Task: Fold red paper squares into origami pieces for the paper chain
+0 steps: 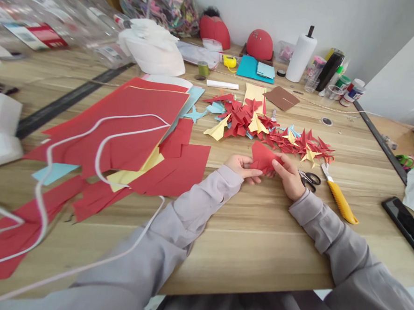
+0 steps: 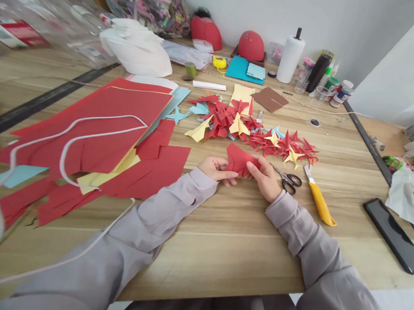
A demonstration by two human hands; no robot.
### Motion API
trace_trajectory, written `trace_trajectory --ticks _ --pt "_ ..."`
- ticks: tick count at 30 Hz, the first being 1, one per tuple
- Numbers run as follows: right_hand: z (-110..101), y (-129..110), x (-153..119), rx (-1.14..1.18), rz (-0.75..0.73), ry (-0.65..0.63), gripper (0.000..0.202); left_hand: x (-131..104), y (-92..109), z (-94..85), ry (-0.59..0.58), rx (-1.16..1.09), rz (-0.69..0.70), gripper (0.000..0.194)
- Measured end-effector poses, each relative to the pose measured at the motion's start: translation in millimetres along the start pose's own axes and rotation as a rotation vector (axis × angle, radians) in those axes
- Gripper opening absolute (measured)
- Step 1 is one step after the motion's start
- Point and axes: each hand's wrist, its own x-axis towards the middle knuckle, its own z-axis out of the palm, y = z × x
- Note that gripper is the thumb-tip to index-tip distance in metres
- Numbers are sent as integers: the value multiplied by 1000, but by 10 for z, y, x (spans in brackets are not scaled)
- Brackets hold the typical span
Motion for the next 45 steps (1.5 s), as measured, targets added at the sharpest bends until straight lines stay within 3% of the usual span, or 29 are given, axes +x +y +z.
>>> trace_trajectory --ticks 10,17,26,31,36,45 --pt "-7 13 -2 36 19 39 43 -5 2 -14 21 -20 44 46" --pt "34 -40 -8 -1 7 54 63 -38 9 51 63 20 62 37" --pt "44 -22 4 31 -6 81 61 -22 19 124 122 19 10 24" --pt "43 -20 10 16 -5 91 64 -24 13 136 151 -3 16 30" --pt "11 3 18 51 25 85 56 -35 -21 112 105 1 69 39" --pt "32 -9 23 106 22 69 63 -41 -22 115 120 23 78 38"
